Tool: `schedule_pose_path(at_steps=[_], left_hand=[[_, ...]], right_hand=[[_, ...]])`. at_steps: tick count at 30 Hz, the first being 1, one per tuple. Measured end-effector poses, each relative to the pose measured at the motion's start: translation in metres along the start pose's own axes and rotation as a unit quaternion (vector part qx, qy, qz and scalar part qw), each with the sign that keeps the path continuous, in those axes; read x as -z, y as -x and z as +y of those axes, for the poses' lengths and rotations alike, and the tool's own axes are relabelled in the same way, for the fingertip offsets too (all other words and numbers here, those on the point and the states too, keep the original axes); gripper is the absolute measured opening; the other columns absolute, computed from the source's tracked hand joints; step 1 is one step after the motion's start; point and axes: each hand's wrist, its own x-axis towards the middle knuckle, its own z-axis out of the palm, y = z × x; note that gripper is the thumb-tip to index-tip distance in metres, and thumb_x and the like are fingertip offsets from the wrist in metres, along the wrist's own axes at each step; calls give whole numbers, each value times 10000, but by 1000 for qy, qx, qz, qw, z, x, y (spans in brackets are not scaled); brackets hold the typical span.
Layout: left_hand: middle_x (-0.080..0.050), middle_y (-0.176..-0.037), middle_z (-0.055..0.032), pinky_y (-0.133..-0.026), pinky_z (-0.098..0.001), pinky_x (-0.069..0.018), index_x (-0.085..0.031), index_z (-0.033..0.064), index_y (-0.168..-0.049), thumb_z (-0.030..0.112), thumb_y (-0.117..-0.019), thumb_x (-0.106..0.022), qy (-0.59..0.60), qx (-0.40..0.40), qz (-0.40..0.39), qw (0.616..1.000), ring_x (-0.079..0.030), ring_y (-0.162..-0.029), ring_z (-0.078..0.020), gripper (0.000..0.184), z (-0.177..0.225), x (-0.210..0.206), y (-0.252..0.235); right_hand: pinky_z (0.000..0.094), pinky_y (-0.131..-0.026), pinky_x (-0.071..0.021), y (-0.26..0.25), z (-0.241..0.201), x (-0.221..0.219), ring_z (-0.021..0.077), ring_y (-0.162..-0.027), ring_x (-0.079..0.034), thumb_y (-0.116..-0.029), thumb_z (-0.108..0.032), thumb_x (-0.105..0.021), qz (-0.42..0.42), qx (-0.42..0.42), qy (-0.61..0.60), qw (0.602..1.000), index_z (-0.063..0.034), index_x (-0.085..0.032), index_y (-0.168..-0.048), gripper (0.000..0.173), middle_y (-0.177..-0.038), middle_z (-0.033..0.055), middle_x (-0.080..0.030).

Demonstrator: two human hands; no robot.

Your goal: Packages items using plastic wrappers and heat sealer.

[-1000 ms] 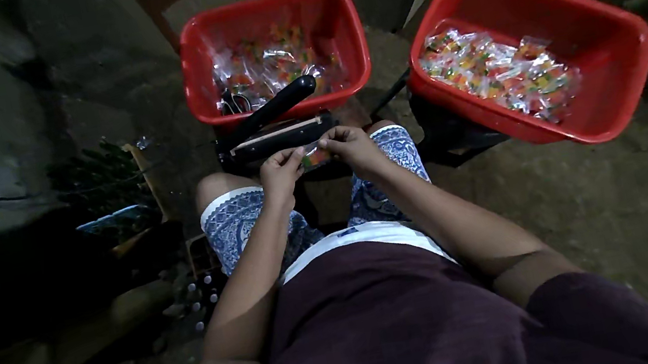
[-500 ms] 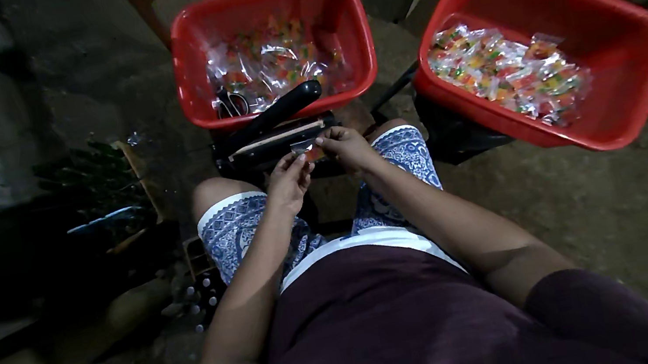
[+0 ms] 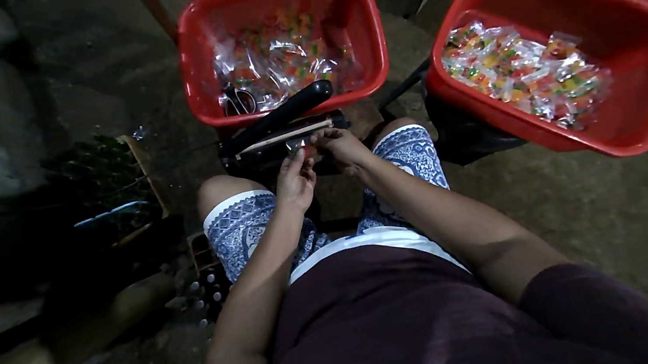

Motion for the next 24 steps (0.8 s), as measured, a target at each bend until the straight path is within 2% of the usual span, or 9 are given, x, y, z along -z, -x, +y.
schedule_pose_path(at_steps=[2,4,5,7,9,14,21,24], left_hand=[[-596,-958,4,-629,-173,-503,-557,146,-1192,144,-1061,-539,-7,-3,29,1000,-573,-715,-52,132,-1,-4,-2],[-593,-954,4,-619,-168,-493,-569,129,-1200,130,-1051,-560,-12,-10,42,999,-558,-697,-47,150,-3,-6,-6],[-591,-954,2,-620,-168,-490,-570,123,-1193,124,-1047,-568,-13,-14,41,999,-554,-698,-48,146,-5,-7,-8],[-591,-947,2,-627,-162,-485,-577,116,-1163,108,-1045,-566,-14,-25,36,999,-547,-701,-42,118,-7,-8,-12],[-590,-952,-3,-654,-167,-496,-566,107,-1158,84,-1048,-548,-18,-28,35,999,-558,-724,-48,114,-9,-9,-14],[-597,-899,7,-648,-171,-508,-566,93,-1156,73,-1046,-547,-59,-36,33,997,-566,-689,-41,113,-6,-11,-13],[-629,-949,-16,-716,-192,-547,-571,74,-1187,66,-1032,-574,-17,-16,38,999,-619,-757,-65,155,-4,-11,-10],[-652,-1001,-40,-805,-210,-568,-581,37,-1161,22,-1004,-605,23,-15,55,998,-657,-838,-81,160,-8,-12,-14]], right_hand=[[238,-647,-509,-3,1,-1,71,-720,-580,-1028,-67,-591,6,11,20,1000,-20,-635,-1017,65,-864,20,-622],[259,-697,-529,-6,0,1,88,-763,-599,-1014,-71,-616,11,46,83,995,9,-654,-1065,102,-920,54,-644],[289,-755,-546,-9,-1,4,114,-817,-619,-1002,-62,-629,7,74,129,989,25,-658,-1107,139,-978,89,-656],[370,-874,-566,-15,-9,9,182,-930,-669,-983,-63,-654,-9,127,238,963,28,-659,-1175,212,-1075,151,-684],[442,-923,-557,-20,-20,12,227,-980,-696,-978,-105,-668,-32,147,341,928,-11,-696,-1178,223,-1091,151,-719],[540,-947,-534,-26,-43,8,282,-1008,-697,-931,-135,-737,-96,124,423,893,-40,-747,-1107,200,-1063,150,-736],[420,-913,-543,-31,-45,12,204,-937,-681,-938,-43,-706,-137,137,398,896,17,-733,-1081,157,-1018,138,-727],[505,-935,-536,-42,-44,14,265,-982,-692,-944,-45,-675,-137,148,434,878,-9,-743,-1092,167,-1041,152,-731]])
